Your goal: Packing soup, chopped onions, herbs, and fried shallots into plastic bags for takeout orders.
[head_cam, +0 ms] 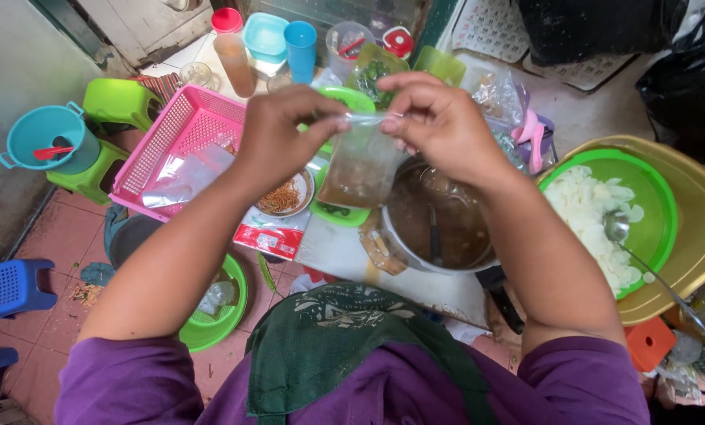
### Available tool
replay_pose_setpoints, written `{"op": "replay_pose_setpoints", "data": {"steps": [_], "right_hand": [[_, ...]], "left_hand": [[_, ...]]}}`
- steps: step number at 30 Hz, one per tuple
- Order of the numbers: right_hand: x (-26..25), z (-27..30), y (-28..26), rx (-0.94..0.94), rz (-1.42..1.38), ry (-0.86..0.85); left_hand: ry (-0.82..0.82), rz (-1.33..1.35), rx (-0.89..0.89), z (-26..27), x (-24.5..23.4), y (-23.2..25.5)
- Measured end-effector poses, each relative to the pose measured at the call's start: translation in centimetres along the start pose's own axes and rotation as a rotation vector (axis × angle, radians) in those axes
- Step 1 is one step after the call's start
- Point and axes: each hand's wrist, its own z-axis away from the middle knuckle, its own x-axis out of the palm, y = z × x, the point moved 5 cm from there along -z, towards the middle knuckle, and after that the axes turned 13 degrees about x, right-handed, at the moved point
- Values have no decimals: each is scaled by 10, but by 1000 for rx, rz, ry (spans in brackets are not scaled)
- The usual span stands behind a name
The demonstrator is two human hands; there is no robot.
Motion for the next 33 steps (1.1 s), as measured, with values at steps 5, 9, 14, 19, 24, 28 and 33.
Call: {"op": "replay_pose_setpoints", "data": {"steps": [5, 9, 14, 19, 24, 28, 33], "right_hand": [[5, -16, -37, 36, -128, -289], [5, -26, -74, -20, -62, -192], [36, -21, -122, 6, -47, -190], [52, 7, -167, -775, 737, 30], [64, 26, -137, -1186, 1416, 21], [41, 5, -54, -711, 1722, -220], [25, 3, 23, -131, 885, -348]], "left_hand": [[49, 194, -16, -42, -16, 22], [64, 371, 34, -35, -29, 15], [-437, 378, -19, 4, 23, -24], [-453, 734, -337, 12, 32, -22], [-512, 655, -199, 17, 23, -12], [-801, 266, -312, 0, 9, 7], [-636, 92, 203, -21, -10, 11]]}}
